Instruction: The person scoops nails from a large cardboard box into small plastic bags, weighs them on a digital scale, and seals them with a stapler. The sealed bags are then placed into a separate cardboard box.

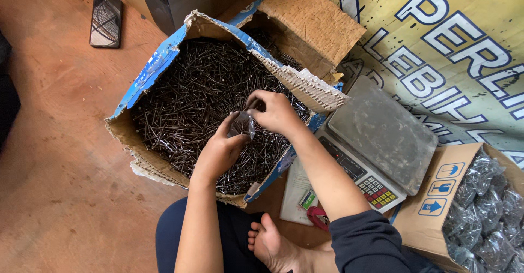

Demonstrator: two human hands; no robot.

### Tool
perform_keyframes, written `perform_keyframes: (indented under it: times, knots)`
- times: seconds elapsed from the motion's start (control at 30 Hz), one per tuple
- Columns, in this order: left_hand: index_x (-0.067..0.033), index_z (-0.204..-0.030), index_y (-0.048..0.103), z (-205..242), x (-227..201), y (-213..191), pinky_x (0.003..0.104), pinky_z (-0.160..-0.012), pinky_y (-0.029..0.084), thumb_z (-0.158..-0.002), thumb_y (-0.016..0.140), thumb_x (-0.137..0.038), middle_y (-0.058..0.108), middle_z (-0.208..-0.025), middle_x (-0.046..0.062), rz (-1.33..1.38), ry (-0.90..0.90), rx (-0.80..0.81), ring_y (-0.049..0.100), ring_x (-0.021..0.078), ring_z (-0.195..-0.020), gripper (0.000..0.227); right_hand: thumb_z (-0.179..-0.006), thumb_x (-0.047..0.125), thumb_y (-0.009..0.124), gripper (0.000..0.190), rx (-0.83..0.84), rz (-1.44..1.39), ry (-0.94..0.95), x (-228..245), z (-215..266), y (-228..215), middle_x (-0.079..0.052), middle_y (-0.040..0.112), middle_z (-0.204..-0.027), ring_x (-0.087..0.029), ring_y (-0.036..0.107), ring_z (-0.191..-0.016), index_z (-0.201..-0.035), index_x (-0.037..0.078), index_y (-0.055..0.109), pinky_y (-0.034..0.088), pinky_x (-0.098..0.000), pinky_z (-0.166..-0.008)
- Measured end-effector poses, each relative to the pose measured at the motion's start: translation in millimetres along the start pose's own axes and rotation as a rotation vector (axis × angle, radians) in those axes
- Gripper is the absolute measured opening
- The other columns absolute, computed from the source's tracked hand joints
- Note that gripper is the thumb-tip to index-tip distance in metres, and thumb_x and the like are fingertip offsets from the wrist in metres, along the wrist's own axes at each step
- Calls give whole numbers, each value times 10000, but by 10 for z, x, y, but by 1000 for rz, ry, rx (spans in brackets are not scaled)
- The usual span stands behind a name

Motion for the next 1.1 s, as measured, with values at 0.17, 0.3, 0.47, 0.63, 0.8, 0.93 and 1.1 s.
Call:
perform_keyframes:
  times: [0.17,0.3,0.47,0.63,0.8,0.93,1.1]
  knots:
    - [-196,-938,709,26,-18,-29,462,-931,525,-881,627,-117,496,-1377,153,-64,65,-82,534,393,-1227,128,-776,140,689,243,94,203,173,-53,137,174,-82,717,-806,-299,704,-834,-1019,145,680,563,-422,-789]
    - [-178,-942,719,3,-197,-238,432,-1022,481,-906,596,-97,550,-1335,174,-111,83,-179,543,358,-1236,152,-828,146,661,131,-19,165,69,20,159,151,-91,696,-749,-295,693,-736,-958,154,644,565,-413,-725]
    - [-162,-1000,662,58,117,-1,462,-1058,421,-922,602,-160,597,-1291,58,-236,126,-108,536,311,-1251,98,-797,185,645,120,36,199,71,-182,91,197,-98,672,-706,-352,681,-770,-903,144,608,536,-458,-705]
    - [-305,-1042,634,56,115,15,724,-1085,35,-891,605,-402,640,-1245,-103,-439,-70,36,448,306,-1349,182,-780,143,660,124,59,113,21,-188,29,256,-118,672,-729,-363,672,-809,-894,125,615,526,-459,-752]
    - [-207,-1058,646,42,201,-4,649,-1073,287,-935,560,-250,654,-1201,31,-413,-52,3,536,304,-1275,156,-860,116,656,159,125,288,9,107,63,97,-132,689,-765,-315,688,-735,-1018,96,646,559,-435,-776]
    - [-221,-1029,615,12,-164,-270,471,-1169,215,-934,571,-231,607,-1283,48,-498,135,-228,521,241,-1299,106,-832,25,617,144,-129,168,-278,120,83,2,-63,681,-753,-292,688,-768,-891,154,640,557,-390,-727]
    - [-177,-975,601,30,-114,-230,551,-1118,293,-914,582,-198,616,-1277,95,-494,39,-104,562,283,-1241,67,-807,29,565,301,-62,438,-264,-60,40,230,-119,696,-857,-323,693,-858,-1006,168,744,566,-409,-783]
Point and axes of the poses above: each hand's wrist, its own z-axis away from the middle knuckle, its own y-axis out of the palm, x = y × z, the point moved 3 cm from there along -z, towards the middle knuckle
